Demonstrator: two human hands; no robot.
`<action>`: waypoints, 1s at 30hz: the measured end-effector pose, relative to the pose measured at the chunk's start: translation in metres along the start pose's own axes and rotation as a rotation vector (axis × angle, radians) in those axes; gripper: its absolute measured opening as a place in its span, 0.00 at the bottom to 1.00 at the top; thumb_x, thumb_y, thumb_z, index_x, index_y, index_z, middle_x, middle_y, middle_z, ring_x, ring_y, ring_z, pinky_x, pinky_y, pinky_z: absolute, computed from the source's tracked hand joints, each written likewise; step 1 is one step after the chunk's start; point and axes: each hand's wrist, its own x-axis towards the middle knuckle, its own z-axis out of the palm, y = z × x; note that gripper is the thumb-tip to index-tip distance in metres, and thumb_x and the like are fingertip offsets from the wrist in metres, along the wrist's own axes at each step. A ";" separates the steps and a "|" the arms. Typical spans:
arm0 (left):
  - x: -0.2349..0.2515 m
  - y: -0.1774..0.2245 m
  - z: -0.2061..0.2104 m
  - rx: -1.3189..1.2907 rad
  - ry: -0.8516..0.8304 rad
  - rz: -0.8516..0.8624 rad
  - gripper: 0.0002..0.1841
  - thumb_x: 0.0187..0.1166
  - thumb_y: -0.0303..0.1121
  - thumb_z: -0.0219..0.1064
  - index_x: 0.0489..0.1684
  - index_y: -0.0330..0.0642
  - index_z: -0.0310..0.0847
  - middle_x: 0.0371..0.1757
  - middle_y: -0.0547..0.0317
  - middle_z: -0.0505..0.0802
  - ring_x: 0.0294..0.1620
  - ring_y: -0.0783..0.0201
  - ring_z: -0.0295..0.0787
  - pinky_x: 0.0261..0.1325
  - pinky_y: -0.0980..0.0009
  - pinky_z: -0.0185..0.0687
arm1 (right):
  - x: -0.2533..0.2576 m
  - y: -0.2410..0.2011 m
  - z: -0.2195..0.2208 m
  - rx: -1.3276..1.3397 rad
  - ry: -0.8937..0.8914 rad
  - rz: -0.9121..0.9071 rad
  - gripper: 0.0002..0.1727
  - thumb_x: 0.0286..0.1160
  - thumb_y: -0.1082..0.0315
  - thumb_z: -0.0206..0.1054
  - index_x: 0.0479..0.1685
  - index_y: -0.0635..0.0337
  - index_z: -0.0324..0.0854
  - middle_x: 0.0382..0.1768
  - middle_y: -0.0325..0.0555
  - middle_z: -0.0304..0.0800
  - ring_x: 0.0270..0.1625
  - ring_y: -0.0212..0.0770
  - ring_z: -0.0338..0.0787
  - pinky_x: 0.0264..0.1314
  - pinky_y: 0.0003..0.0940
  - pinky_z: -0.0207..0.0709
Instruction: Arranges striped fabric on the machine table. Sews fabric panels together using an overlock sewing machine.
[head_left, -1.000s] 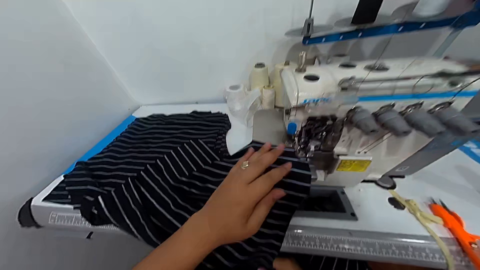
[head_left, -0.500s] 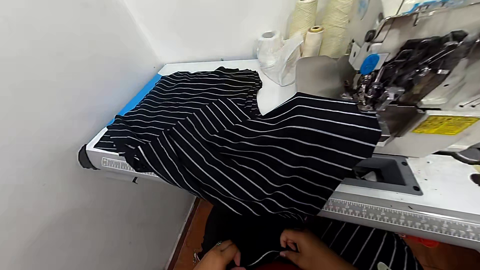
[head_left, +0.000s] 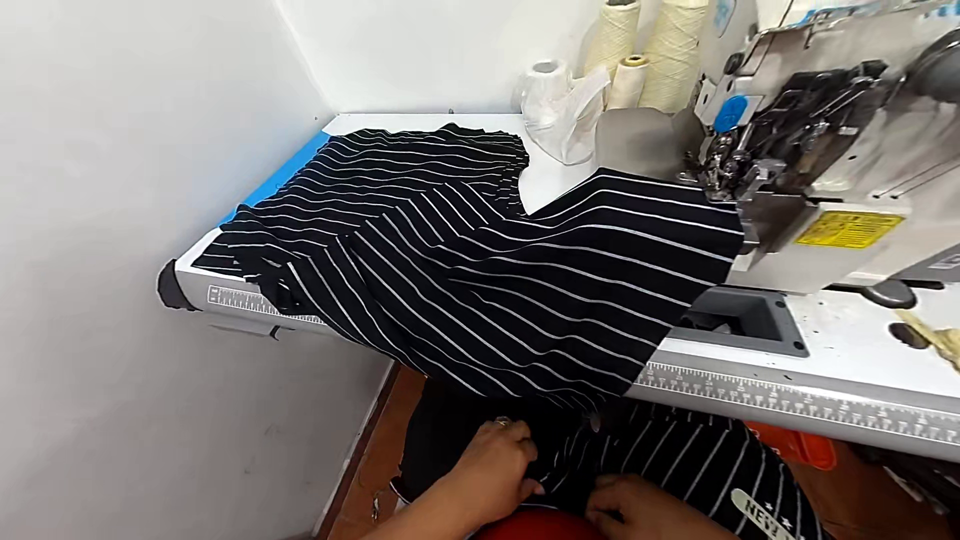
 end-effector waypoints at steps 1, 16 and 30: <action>0.010 0.008 -0.001 0.025 -0.094 -0.009 0.19 0.83 0.41 0.67 0.55 0.30 0.87 0.66 0.36 0.87 0.74 0.37 0.79 0.79 0.39 0.67 | 0.000 -0.002 -0.001 -0.012 -0.016 0.013 0.21 0.89 0.62 0.55 0.49 0.70 0.91 0.51 0.66 0.90 0.60 0.61 0.88 0.68 0.57 0.74; 0.013 0.008 0.001 0.024 -0.018 -0.029 0.17 0.87 0.34 0.63 0.63 0.31 0.87 0.66 0.36 0.88 0.71 0.38 0.83 0.75 0.43 0.75 | 0.027 0.007 0.004 -0.381 0.038 0.068 0.13 0.82 0.70 0.62 0.57 0.65 0.88 0.53 0.62 0.93 0.65 0.62 0.88 0.79 0.61 0.66; 0.047 -0.004 -0.021 -0.684 0.026 -0.215 0.16 0.77 0.36 0.75 0.56 0.35 0.85 0.46 0.55 0.91 0.47 0.66 0.87 0.59 0.65 0.82 | 0.012 0.035 0.022 -0.198 0.499 -0.132 0.12 0.76 0.63 0.72 0.38 0.64 0.91 0.39 0.60 0.92 0.48 0.58 0.93 0.60 0.57 0.83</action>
